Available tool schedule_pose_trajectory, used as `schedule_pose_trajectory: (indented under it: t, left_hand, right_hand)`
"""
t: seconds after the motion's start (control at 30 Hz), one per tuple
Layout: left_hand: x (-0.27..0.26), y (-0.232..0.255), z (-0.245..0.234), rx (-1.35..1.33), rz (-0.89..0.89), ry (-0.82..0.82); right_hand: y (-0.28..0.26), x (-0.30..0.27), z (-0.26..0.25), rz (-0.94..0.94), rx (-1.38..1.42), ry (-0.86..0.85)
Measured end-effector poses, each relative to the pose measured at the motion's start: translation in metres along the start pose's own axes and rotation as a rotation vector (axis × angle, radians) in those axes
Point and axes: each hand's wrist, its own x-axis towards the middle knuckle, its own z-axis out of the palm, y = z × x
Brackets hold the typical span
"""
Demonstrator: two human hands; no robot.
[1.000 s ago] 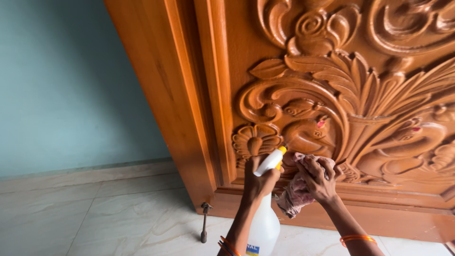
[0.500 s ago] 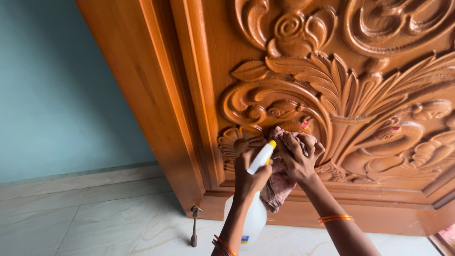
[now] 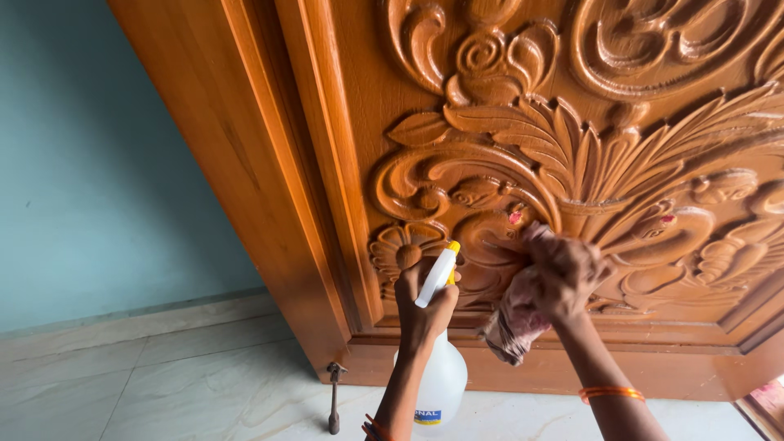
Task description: The person cleans a carved wooden door by holding a spray bottle in one hand and wiping the intricate patterns with a cloth in the other hand.
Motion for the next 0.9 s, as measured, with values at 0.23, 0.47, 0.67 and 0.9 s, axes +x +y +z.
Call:
schedule_pose_trajectory:
  t: [0.23, 0.47, 0.67, 0.9]
  left_hand:
    - [0.004, -0.014, 0.002, -0.011, -0.024, 0.003]
    - [0.003, -0.011, 0.002, -0.078, -0.025, -0.003]
    - [0.003, -0.004, -0.004, -0.013, -0.021, 0.006]
    - [0.003, -0.002, -0.012, -0.035, 0.012, 0.028]
  right_hand:
    - [-0.005, 0.007, 0.011, 0.076, -0.06, -0.023]
    - [-0.032, -0.07, 0.001, 0.213, -0.027, -0.106]
    - [-0.015, -0.033, 0.025, -0.033, 0.01, -0.068]
    - [-0.054, 0.051, 0.029, -0.272, -0.029, -0.319]
